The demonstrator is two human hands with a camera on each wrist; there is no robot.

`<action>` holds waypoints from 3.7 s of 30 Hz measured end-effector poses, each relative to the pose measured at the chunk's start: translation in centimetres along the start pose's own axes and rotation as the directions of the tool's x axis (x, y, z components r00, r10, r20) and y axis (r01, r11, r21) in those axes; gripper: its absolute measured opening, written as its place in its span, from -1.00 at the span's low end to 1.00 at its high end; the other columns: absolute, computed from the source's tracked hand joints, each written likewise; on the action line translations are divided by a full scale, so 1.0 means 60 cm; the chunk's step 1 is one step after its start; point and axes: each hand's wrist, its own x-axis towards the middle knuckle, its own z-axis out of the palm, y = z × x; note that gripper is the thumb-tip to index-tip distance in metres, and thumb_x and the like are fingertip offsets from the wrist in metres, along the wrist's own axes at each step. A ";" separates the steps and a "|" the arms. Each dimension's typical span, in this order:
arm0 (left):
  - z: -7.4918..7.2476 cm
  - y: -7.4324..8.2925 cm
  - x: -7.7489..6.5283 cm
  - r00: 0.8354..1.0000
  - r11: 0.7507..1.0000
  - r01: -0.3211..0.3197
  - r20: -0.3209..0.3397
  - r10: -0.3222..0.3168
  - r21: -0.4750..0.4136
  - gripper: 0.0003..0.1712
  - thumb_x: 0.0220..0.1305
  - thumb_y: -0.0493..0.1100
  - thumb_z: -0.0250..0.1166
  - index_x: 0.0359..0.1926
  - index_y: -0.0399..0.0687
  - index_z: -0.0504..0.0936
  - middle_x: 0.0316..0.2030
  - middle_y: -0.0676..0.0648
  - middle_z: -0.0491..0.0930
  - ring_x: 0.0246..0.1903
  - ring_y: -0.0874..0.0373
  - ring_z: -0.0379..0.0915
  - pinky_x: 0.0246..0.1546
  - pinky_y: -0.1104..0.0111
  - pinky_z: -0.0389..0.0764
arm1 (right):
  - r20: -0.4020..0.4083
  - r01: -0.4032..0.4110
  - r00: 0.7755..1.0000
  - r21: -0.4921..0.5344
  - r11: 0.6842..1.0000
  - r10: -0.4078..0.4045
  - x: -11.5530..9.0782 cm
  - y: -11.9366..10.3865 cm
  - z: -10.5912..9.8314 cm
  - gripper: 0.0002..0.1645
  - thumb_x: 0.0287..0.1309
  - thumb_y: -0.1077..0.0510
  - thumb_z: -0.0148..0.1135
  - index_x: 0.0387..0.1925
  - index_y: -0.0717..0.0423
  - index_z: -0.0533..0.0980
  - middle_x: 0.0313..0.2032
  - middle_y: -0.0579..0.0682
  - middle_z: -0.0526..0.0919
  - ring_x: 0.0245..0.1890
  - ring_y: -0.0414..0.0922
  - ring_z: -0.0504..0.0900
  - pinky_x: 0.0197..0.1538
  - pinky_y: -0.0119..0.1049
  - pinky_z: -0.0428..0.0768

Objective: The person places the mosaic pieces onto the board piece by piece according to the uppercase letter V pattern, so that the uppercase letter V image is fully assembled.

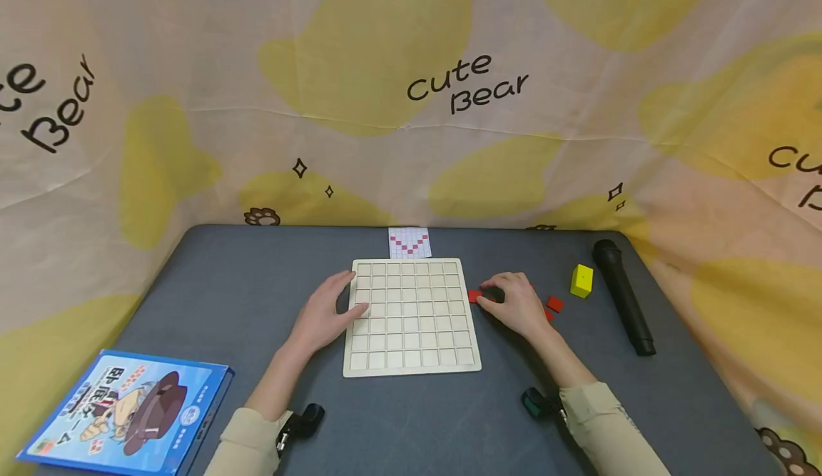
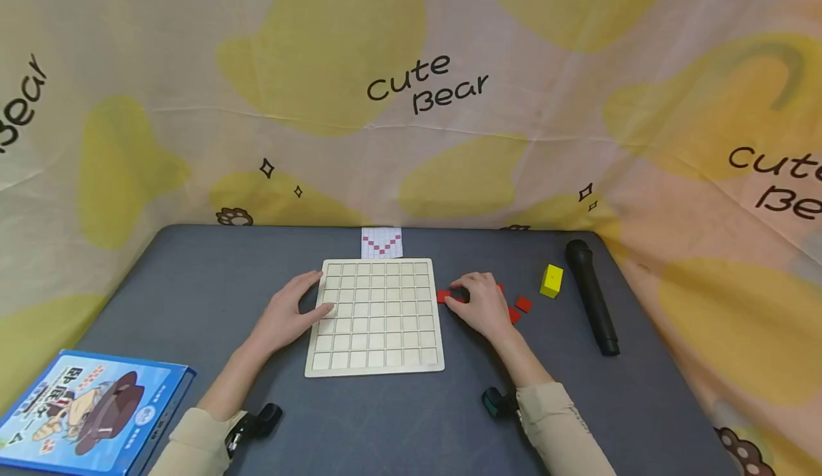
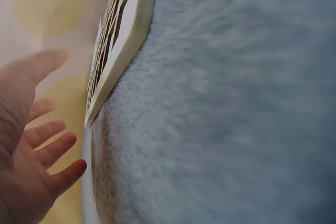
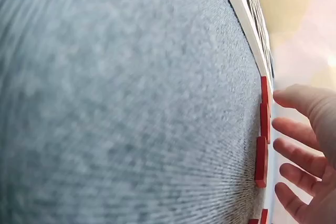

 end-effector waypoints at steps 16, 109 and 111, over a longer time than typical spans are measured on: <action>-0.008 -0.011 -0.049 0.955 0.997 -0.073 0.290 0.066 0.014 0.22 0.00 0.26 0.47 0.49 -0.24 0.09 0.49 -0.24 -0.01 0.47 -0.22 -0.19 0.36 -0.19 -0.07 | 0.010 0.069 0.998 0.006 0.998 -0.069 -0.005 0.014 0.003 -0.54 0.02 0.13 0.47 0.00 0.16 0.63 -0.01 0.16 0.63 0.02 0.17 0.48 0.05 0.09 0.48; 0.005 -0.018 -0.063 0.978 0.997 -0.082 0.192 0.081 -0.006 -0.13 0.24 0.12 0.33 0.41 -0.25 0.29 0.43 -0.23 0.16 0.43 -0.24 -0.05 0.34 -0.21 -0.03 | 0.022 0.256 0.964 0.209 0.944 -0.266 -0.044 -0.093 0.031 -0.86 0.09 0.17 0.42 -0.26 0.01 0.68 -0.23 -0.14 0.68 -0.16 -0.13 0.57 -0.10 -0.15 0.55; 0.005 -0.018 -0.063 0.982 0.997 -0.079 0.172 0.077 0.005 -0.17 0.25 0.10 0.33 0.39 -0.25 0.32 0.42 -0.23 0.20 0.42 -0.24 -0.01 0.31 -0.23 0.03 | 0.002 0.194 0.980 0.158 0.968 -0.197 -0.044 -0.074 0.020 -0.87 0.09 0.17 0.43 -0.27 0.02 0.68 -0.23 -0.11 0.69 -0.17 -0.09 0.56 -0.13 -0.13 0.55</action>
